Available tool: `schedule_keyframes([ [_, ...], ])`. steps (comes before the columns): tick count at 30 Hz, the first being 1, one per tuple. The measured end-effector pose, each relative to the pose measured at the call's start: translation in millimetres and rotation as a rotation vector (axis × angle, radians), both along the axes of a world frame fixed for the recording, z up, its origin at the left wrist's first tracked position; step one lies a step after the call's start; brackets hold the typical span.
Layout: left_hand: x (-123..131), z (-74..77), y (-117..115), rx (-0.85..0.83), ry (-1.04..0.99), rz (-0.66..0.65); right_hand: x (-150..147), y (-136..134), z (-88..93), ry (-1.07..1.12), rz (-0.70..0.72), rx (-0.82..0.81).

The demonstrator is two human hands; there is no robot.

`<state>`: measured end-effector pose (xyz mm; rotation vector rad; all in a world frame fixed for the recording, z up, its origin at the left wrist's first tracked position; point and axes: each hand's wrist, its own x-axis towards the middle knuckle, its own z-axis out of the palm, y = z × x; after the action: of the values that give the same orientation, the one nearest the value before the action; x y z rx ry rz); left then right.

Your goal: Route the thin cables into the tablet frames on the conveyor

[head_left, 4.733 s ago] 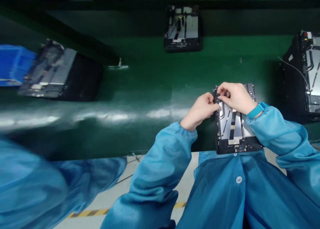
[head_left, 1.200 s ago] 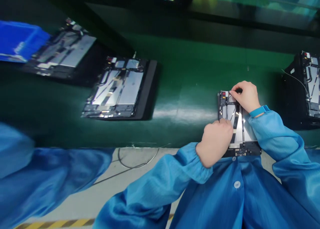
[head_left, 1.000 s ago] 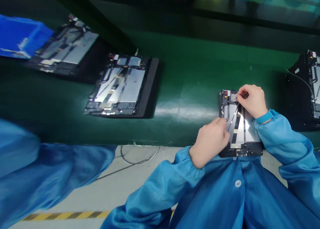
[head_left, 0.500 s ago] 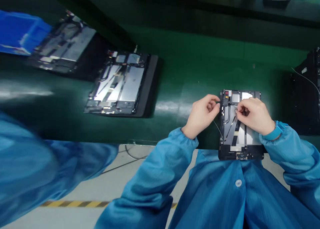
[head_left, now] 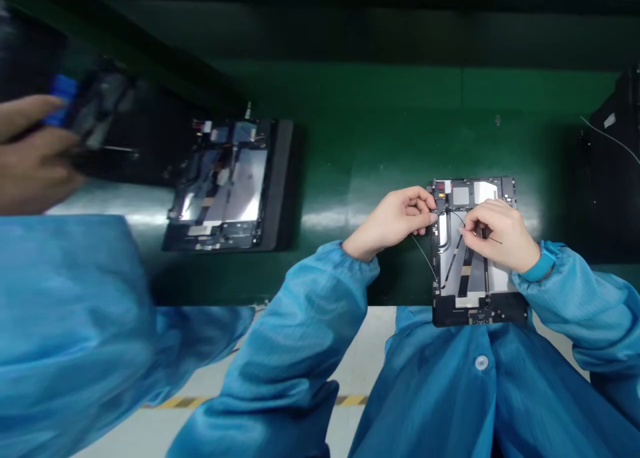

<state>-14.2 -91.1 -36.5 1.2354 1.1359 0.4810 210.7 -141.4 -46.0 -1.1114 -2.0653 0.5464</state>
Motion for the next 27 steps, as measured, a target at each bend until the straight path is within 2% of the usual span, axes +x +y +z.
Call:
schedule_keyframes([
  [5,7,-1.2,-11,0.014,-0.032,0.133,-1,-1,-0.3,-0.012,0.026,-0.009],
  [10,12,0.6,-12,0.002,0.010,0.169,1,-1,-0.1,0.008,0.054,-0.026],
  [13,12,4.4,-8,0.013,0.115,0.129,2,0,-0.6,0.022,0.068,-0.029],
  [15,10,10.1,-3,0.090,0.237,0.034,4,0,-1.3,0.022,0.086,-0.033],
  [21,15,37.6,21,0.528,0.678,-0.393,6,1,-5.4,0.015,0.114,-0.023],
  [24,24,47.3,32,0.644,0.801,-0.600,7,2,-6.3,0.021,0.115,-0.032],
  [27,33,54.5,41,0.687,0.871,-0.747,6,3,-6.0,0.013,0.105,-0.046],
])
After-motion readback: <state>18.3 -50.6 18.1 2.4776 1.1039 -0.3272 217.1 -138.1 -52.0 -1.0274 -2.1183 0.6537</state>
